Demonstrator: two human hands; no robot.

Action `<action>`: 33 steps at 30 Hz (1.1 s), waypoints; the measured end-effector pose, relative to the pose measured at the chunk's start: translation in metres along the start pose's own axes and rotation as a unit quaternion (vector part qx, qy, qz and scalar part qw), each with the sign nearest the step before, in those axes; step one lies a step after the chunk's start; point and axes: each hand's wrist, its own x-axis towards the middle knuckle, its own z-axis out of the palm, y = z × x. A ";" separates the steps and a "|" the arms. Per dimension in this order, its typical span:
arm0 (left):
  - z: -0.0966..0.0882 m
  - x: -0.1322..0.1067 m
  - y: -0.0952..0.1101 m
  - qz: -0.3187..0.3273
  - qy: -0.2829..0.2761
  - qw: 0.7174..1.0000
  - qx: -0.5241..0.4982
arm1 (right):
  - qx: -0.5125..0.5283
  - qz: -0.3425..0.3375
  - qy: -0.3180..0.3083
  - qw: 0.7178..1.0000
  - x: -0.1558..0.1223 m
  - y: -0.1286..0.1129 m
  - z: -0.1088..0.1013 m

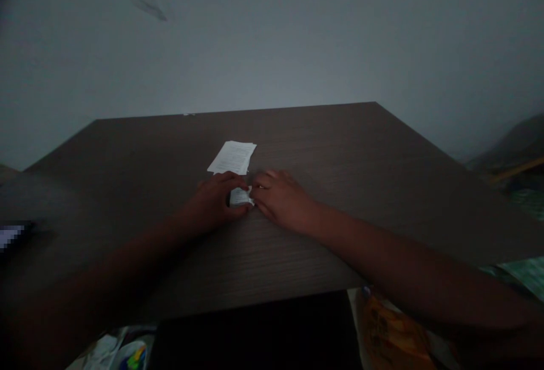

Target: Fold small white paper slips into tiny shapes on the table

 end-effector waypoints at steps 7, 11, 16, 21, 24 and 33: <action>-0.004 0.006 -0.026 0.011 -0.017 1.000 0.012 | 0.034 -0.031 -0.062 0.997 -0.001 -0.010 -0.003; -0.007 0.006 -0.033 0.037 -0.043 0.998 -0.019 | 0.036 -0.013 -0.092 0.995 -0.003 -0.013 -0.011; -0.007 0.006 -0.038 0.041 -0.045 0.998 -0.032 | 0.041 -0.004 -0.104 0.994 -0.004 -0.014 -0.016; -0.009 0.006 -0.034 0.036 -0.058 0.997 -0.026 | 0.019 -0.002 -0.114 0.993 -0.005 -0.015 -0.015; -0.011 0.005 -0.033 0.039 -0.066 0.997 -0.028 | -0.003 0.002 -0.119 0.993 -0.007 -0.017 -0.015; -0.009 0.007 -0.034 0.046 -0.044 0.997 -0.048 | -0.031 0.017 -0.120 0.992 -0.012 -0.027 -0.012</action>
